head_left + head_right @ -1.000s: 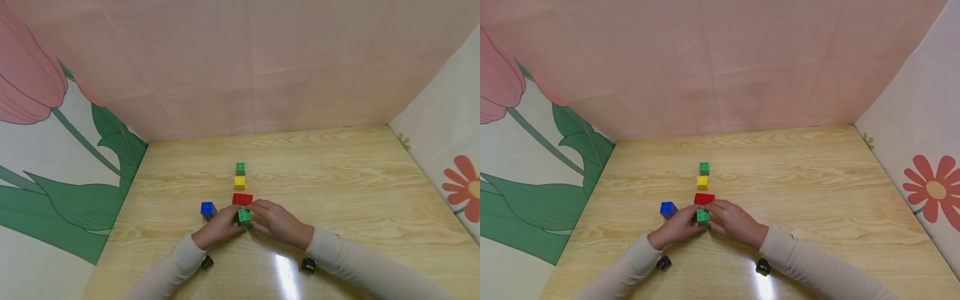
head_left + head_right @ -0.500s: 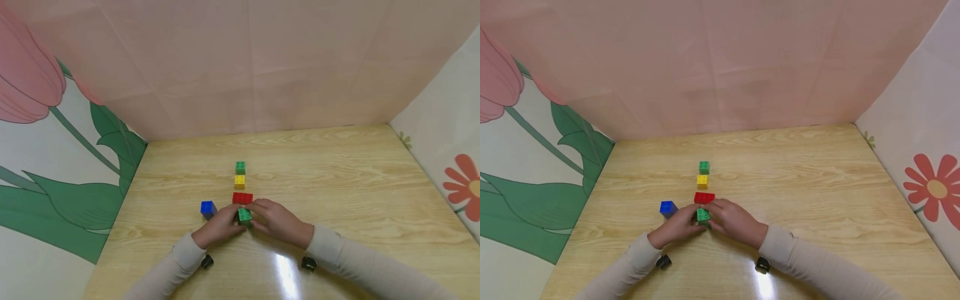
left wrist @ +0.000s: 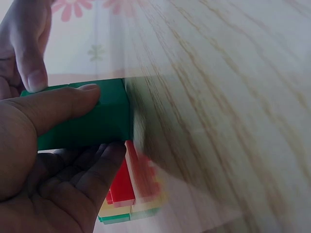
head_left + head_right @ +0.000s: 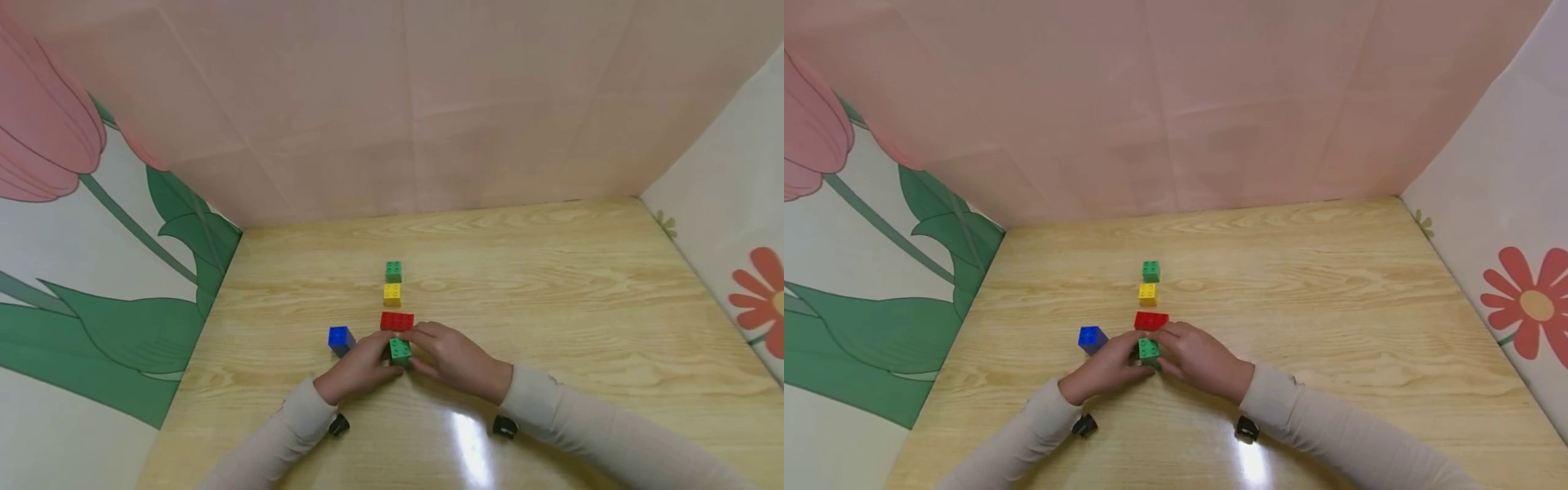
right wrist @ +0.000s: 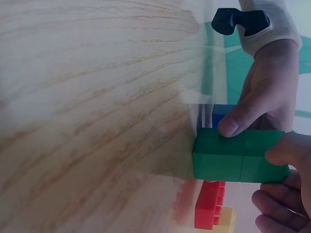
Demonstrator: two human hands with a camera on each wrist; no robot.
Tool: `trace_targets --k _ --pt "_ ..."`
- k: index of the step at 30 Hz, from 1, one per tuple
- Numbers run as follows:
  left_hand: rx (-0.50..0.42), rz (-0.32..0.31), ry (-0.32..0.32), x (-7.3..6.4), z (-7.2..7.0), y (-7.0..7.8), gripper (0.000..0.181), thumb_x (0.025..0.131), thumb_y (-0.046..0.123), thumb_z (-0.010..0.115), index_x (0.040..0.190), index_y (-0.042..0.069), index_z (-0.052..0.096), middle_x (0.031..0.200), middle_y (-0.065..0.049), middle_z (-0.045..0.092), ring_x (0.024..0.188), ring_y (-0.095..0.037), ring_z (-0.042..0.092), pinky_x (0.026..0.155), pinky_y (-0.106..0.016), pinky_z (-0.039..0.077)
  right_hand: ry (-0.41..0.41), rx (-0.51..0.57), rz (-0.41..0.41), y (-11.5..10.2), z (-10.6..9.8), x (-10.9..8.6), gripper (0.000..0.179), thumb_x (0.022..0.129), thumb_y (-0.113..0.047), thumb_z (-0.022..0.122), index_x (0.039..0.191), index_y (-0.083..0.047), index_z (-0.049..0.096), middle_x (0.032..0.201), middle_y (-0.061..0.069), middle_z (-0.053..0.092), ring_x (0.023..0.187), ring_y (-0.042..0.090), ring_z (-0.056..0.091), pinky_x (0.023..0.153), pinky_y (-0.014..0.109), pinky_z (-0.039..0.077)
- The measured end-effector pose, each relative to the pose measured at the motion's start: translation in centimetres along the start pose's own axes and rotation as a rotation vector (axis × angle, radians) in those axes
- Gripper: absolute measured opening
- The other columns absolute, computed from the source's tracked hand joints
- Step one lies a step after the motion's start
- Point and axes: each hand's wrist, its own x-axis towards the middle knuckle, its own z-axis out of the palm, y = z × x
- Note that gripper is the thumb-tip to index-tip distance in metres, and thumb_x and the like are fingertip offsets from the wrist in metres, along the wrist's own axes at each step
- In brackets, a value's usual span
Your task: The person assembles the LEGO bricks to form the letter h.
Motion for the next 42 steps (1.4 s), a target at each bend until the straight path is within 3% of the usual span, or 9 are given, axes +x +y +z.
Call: trace_targets --k 14,31,37,42 --pt "0.001 -0.012 -0.005 0.0 -0.2 0.3 0.051 0.087 0.012 0.075 0.134 0.015 0.053 0.127 0.004 0.058 0.118 -0.01 0.054 0.099 -0.028 0.046 0.031 0.011 -0.013 0.2 0.2 -0.1 0.042 0.085 -0.017 0.076 0.123 -0.005 0.062 0.115 0.003 0.064 0.105 0.016 0.063 0.088 0.027 0.053" --pt "0.065 -0.031 0.02 0.0 0.1 0.4 0.053 0.087 0.019 0.076 0.134 0.016 0.053 0.129 0.005 0.057 0.119 -0.011 0.053 0.1 -0.032 0.046 -0.024 0.099 0.102 0.1 0.1 -0.2 0.04 0.088 -0.023 0.073 0.125 -0.012 0.061 0.119 -0.003 0.062 0.11 0.011 0.059 0.092 0.028 0.051" --pt "0.096 -0.008 0.066 -0.4 -0.4 0.9 0.052 0.086 0.033 0.076 0.131 0.02 0.054 0.126 0.009 0.056 0.12 -0.01 0.052 0.1 -0.032 0.046 -0.009 0.11 0.082 0.0 -0.1 -0.3 0.046 0.089 -0.035 0.072 0.127 -0.012 0.06 0.118 -0.002 0.061 0.109 0.012 0.059 0.089 0.028 0.052" --pt "0.087 0.057 0.116 -1.2 -1.1 2.1 0.056 0.085 0.043 0.073 0.133 0.027 0.051 0.131 0.013 0.052 0.124 -0.009 0.049 0.103 -0.034 0.044 0.051 0.112 0.064 0.0 -0.4 -0.3 0.055 0.089 -0.049 0.067 0.131 -0.015 0.058 0.118 -0.004 0.061 0.109 0.011 0.059 0.09 0.029 0.052"
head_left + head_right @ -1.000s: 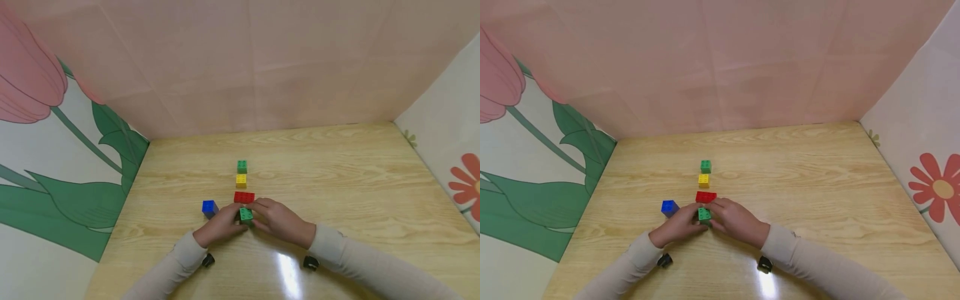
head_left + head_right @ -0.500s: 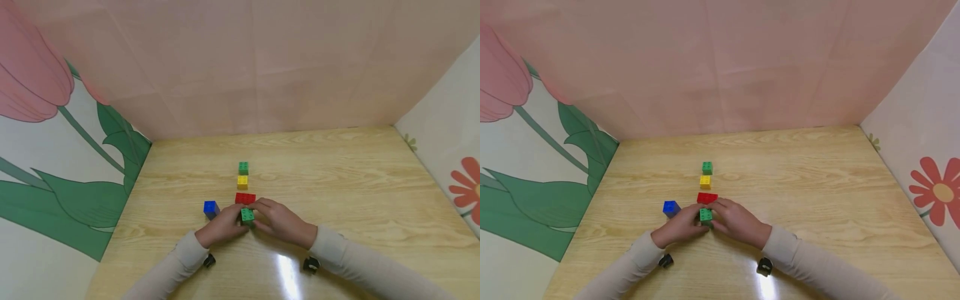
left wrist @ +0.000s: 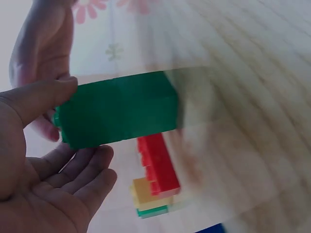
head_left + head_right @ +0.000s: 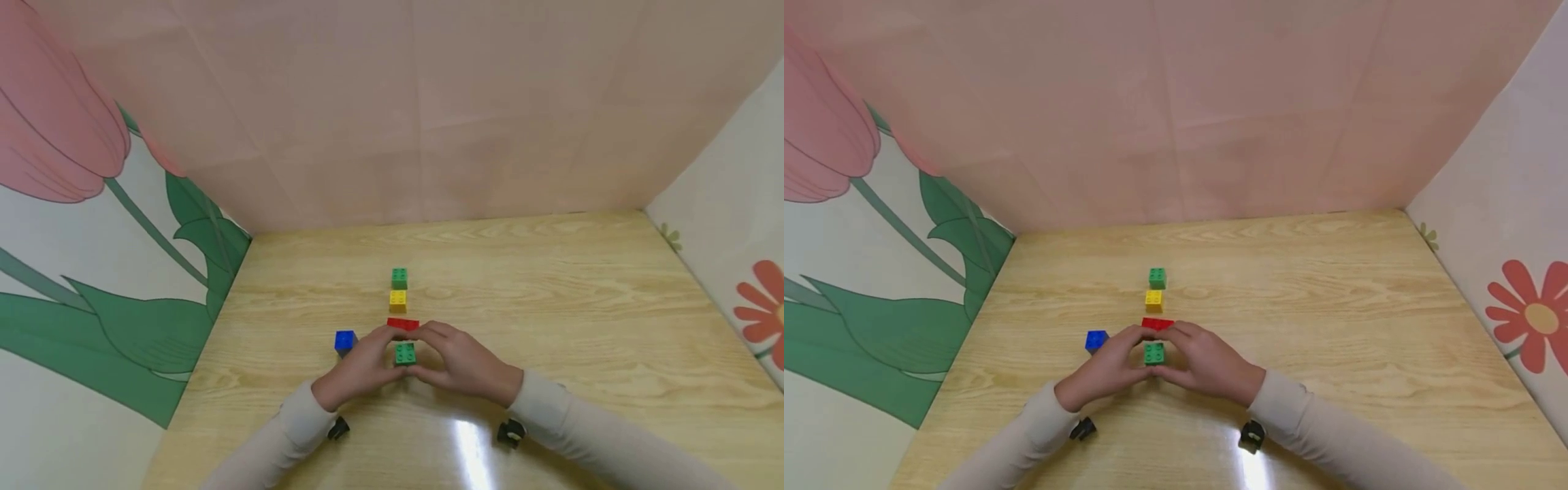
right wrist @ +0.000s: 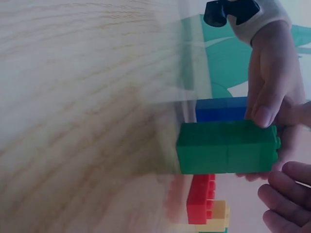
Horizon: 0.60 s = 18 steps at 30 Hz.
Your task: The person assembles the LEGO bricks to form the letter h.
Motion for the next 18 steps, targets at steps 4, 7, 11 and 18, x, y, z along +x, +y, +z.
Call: trace_targets --k 4,7,11,18 --pt "-0.003 0.071 0.045 -0.3 -0.7 0.8 0.056 0.086 0.047 0.069 0.135 0.029 0.048 0.133 0.01 0.052 0.125 -0.01 0.047 0.103 -0.034 0.043 0.031 0.027 -0.008 -0.1 -0.6 0.2 0.057 0.089 -0.051 0.066 0.135 -0.017 0.055 0.121 -0.006 0.06 0.11 0.013 0.059 0.092 0.031 0.052" --pt "-0.005 0.102 0.073 -0.6 -1.2 1.2 0.057 0.087 0.051 0.067 0.135 0.027 0.048 0.132 0.007 0.053 0.124 -0.011 0.049 0.101 -0.037 0.045 0.042 0.033 -0.012 -0.2 -1.2 0.3 0.057 0.09 -0.049 0.065 0.136 -0.017 0.053 0.124 -0.006 0.058 0.113 0.013 0.058 0.093 0.033 0.051" --pt "0.009 0.11 0.097 -0.8 -2.0 1.3 0.061 0.087 0.051 0.067 0.138 0.024 0.047 0.135 0.005 0.051 0.123 -0.012 0.05 0.1 -0.039 0.046 0.061 0.026 -0.017 -0.2 -1.7 0.6 0.055 0.091 -0.047 0.066 0.135 -0.016 0.054 0.126 -0.006 0.058 0.116 0.009 0.055 0.094 0.033 0.05" --pt "0.059 0.122 0.19 -1.2 -3.4 1.2 0.061 0.086 0.03 0.077 0.138 0.019 0.047 0.135 0.007 0.05 0.116 -0.013 0.054 0.096 -0.037 0.049 0.072 0.01 -0.002 0.2 -2.0 0.7 0.052 0.093 -0.044 0.064 0.133 -0.012 0.055 0.125 -0.003 0.059 0.114 0.011 0.057 0.093 0.033 0.051"
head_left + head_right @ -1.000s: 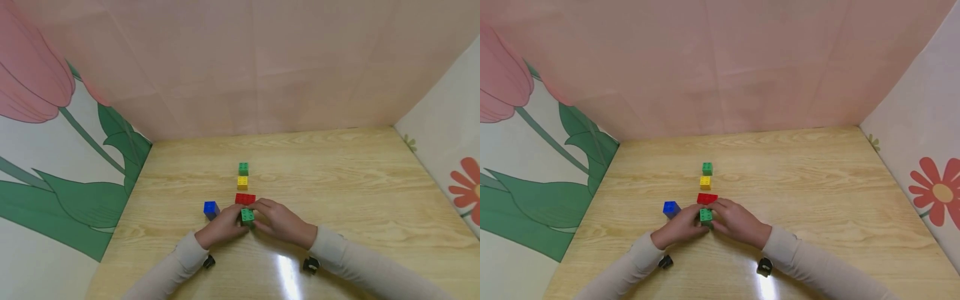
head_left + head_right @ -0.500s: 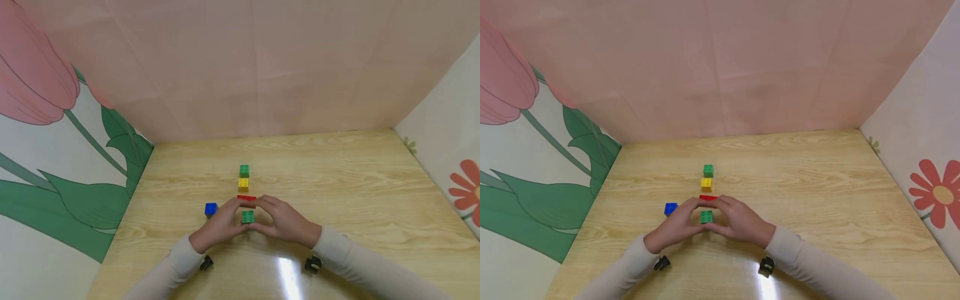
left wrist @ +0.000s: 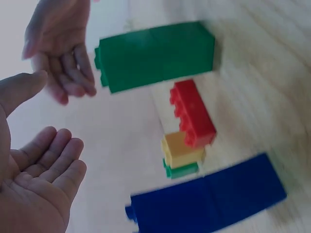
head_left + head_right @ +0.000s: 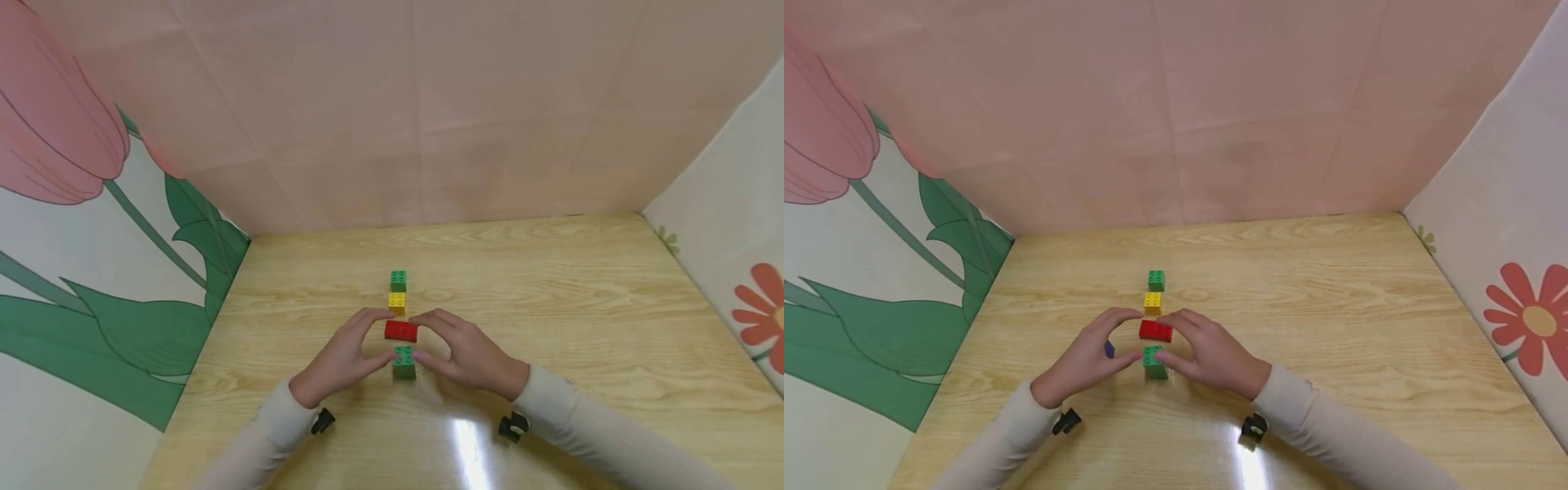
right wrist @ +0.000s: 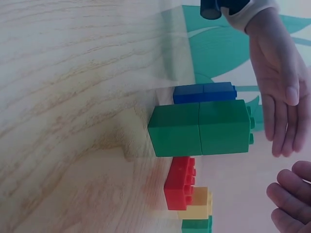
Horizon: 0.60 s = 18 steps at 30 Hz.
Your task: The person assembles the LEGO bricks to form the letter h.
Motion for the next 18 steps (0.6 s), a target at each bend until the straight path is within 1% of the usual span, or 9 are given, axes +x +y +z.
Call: trace_targets --k 2,5,6,7,12,14,18 --pt "0.017 -0.013 0.016 -0.1 -0.5 -0.2 0.061 0.086 0.031 0.076 0.138 0.019 0.047 0.136 0.008 0.049 0.117 -0.01 0.053 0.096 -0.036 0.049 0.007 -0.007 0.003 0.1 0.0 0.0 0.051 0.093 -0.044 0.063 0.133 -0.012 0.056 0.124 -0.003 0.059 0.114 0.011 0.057 0.093 0.033 0.051" --pt "0.025 -0.033 0.036 -0.3 -1.0 -0.7 0.061 0.087 0.035 0.075 0.139 0.02 0.048 0.137 0.007 0.049 0.117 -0.011 0.052 0.097 -0.037 0.048 0.026 -0.022 0.003 0.4 0.1 0.1 0.05 0.093 -0.044 0.064 0.132 -0.014 0.057 0.124 -0.005 0.059 0.113 0.009 0.057 0.093 0.032 0.051" --pt "0.03 -0.041 0.043 -0.4 -1.1 -0.8 0.061 0.087 0.036 0.074 0.139 0.02 0.048 0.137 0.007 0.049 0.118 -0.011 0.052 0.098 -0.038 0.048 0.028 -0.028 0.003 0.4 0.1 0.1 0.05 0.093 -0.043 0.065 0.132 -0.014 0.057 0.124 -0.004 0.059 0.113 0.009 0.057 0.093 0.033 0.051" --pt "0.033 -0.048 0.048 -0.5 -1.2 -1.0 0.061 0.087 0.036 0.074 0.139 0.019 0.048 0.137 0.006 0.049 0.128 -0.012 0.046 0.104 -0.04 0.043 0.028 -0.031 0.001 0.5 0.2 0.1 0.05 0.092 -0.042 0.065 0.132 -0.013 0.057 0.124 -0.004 0.059 0.113 0.01 0.057 0.092 0.033 0.052" --pt "0.028 -0.091 0.061 -0.8 -1.4 -1.8 0.059 0.088 0.033 0.074 0.139 0.017 0.049 0.137 0.004 0.05 0.128 -0.014 0.046 0.104 -0.042 0.043 0.03 -0.028 0.002 0.8 0.3 0.0 0.047 0.093 -0.035 0.067 0.132 -0.011 0.057 0.125 0.001 0.06 0.114 0.015 0.058 0.093 0.038 0.052" --pt "0.025 -0.101 0.066 -1.0 -1.4 -2.0 0.059 0.088 0.032 0.074 0.139 0.017 0.049 0.137 0.004 0.05 0.128 -0.015 0.046 0.103 -0.042 0.043 0.028 -0.029 0.018 1.0 0.4 0.0 0.045 0.094 -0.036 0.065 0.131 -0.012 0.057 0.125 0.0 0.06 0.115 0.015 0.057 0.093 0.038 0.051" --pt "0.025 -0.116 0.079 -1.3 -1.5 -2.7 0.058 0.09 0.04 0.07 0.14 0.018 0.049 0.137 0.006 0.05 0.128 -0.015 0.047 0.103 -0.043 0.044 0.022 -0.033 0.059 1.3 0.5 -0.1 0.043 0.095 -0.038 0.062 0.131 -0.014 0.058 0.126 -0.003 0.06 0.116 0.011 0.056 0.094 0.035 0.051"
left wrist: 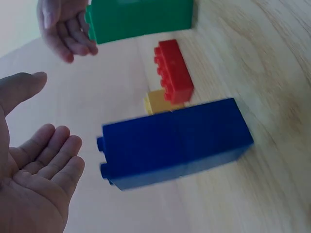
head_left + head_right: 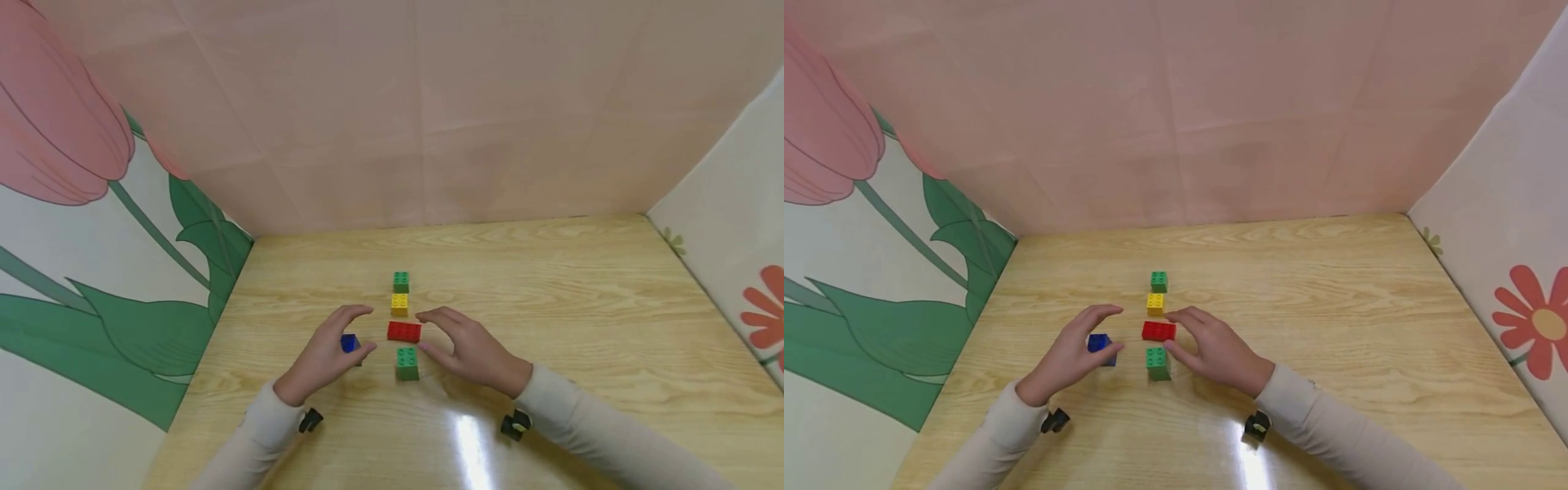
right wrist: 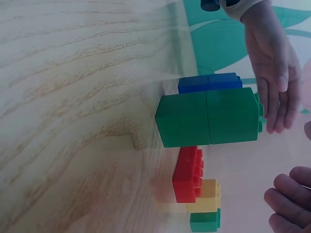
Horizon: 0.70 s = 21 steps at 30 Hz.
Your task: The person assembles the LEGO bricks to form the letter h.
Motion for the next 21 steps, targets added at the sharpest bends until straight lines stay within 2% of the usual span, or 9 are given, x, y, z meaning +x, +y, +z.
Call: trace_targets --k 6,11,14,21 --pt "-0.019 -0.046 -0.008 -0.4 -0.2 -1.2 0.06 0.089 0.048 0.067 0.14 0.02 0.049 0.137 0.007 0.05 0.129 -0.017 0.047 0.103 -0.046 0.043 -0.011 0.002 0.041 0.4 0.3 -0.2 0.042 0.096 -0.039 0.06 0.131 -0.015 0.058 0.126 -0.004 0.059 0.117 0.012 0.056 0.095 0.036 0.05" --pt "-0.023 -0.096 -0.013 -0.8 -0.4 -2.3 0.061 0.087 0.038 0.074 0.14 0.02 0.049 0.137 0.006 0.05 0.129 -0.019 0.047 0.103 -0.046 0.043 -0.034 0.007 0.074 0.8 0.6 -0.2 0.04 0.096 -0.033 0.063 0.129 -0.013 0.059 0.125 0.0 0.061 0.116 0.014 0.057 0.095 0.037 0.05" --pt "-0.056 -0.119 -0.004 -1.0 -0.6 -3.0 0.062 0.085 0.032 0.077 0.14 0.019 0.049 0.137 0.006 0.05 0.13 -0.02 0.047 0.105 -0.046 0.041 -0.067 0.014 0.119 1.1 1.0 -0.2 0.038 0.095 -0.03 0.065 0.128 -0.012 0.06 0.124 0.0 0.062 0.115 0.015 0.058 0.095 0.036 0.05" --pt "-0.099 -0.148 -0.04 -1.3 -0.9 -4.2 0.062 0.084 0.03 0.079 0.137 0.016 0.051 0.136 0.002 0.052 0.129 -0.02 0.048 0.107 -0.043 0.039 -0.159 0.04 0.209 2.1 2.1 0.1 0.045 0.092 -0.028 0.069 0.132 -0.009 0.058 0.126 0.002 0.06 0.115 0.018 0.058 0.095 0.038 0.05"
